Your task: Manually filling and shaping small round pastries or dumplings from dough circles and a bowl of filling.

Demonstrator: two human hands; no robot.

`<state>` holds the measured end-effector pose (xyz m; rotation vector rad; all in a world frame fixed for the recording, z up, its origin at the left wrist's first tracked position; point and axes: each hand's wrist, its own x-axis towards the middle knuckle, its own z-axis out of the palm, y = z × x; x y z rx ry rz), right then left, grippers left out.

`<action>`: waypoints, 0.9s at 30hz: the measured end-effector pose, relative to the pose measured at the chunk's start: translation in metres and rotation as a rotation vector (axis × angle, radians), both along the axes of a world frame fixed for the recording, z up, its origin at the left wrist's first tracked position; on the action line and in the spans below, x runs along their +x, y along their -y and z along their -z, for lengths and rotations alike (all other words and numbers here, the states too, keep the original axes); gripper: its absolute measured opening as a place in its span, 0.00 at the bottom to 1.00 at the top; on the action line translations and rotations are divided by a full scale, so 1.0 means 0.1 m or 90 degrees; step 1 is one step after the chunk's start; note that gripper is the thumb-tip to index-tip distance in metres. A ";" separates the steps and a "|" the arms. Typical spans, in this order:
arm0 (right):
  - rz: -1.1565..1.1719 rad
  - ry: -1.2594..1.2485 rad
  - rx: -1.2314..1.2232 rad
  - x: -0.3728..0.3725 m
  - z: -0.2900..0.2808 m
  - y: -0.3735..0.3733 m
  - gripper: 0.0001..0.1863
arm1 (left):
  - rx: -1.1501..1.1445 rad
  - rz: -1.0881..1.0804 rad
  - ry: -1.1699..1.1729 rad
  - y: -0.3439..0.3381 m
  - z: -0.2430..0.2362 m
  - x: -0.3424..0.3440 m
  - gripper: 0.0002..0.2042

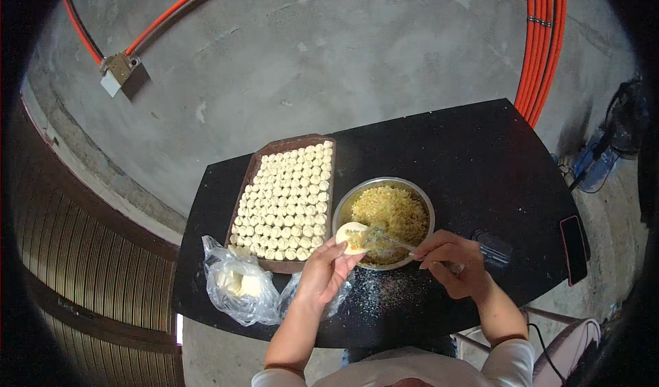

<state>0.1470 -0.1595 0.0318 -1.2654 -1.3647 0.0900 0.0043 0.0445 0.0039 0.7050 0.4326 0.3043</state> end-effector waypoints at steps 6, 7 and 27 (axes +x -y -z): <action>0.054 -0.038 0.025 0.05 0.01 0.02 0.03 | -0.006 -0.003 -0.012 0.01 -0.03 -0.01 0.17; 0.054 -0.066 0.036 0.04 0.02 0.00 0.03 | -0.007 -0.001 -0.012 0.02 -0.04 -0.01 0.17; 0.128 -0.088 0.104 0.06 0.05 -0.03 0.10 | 0.065 0.028 0.013 0.08 -0.04 -0.06 0.17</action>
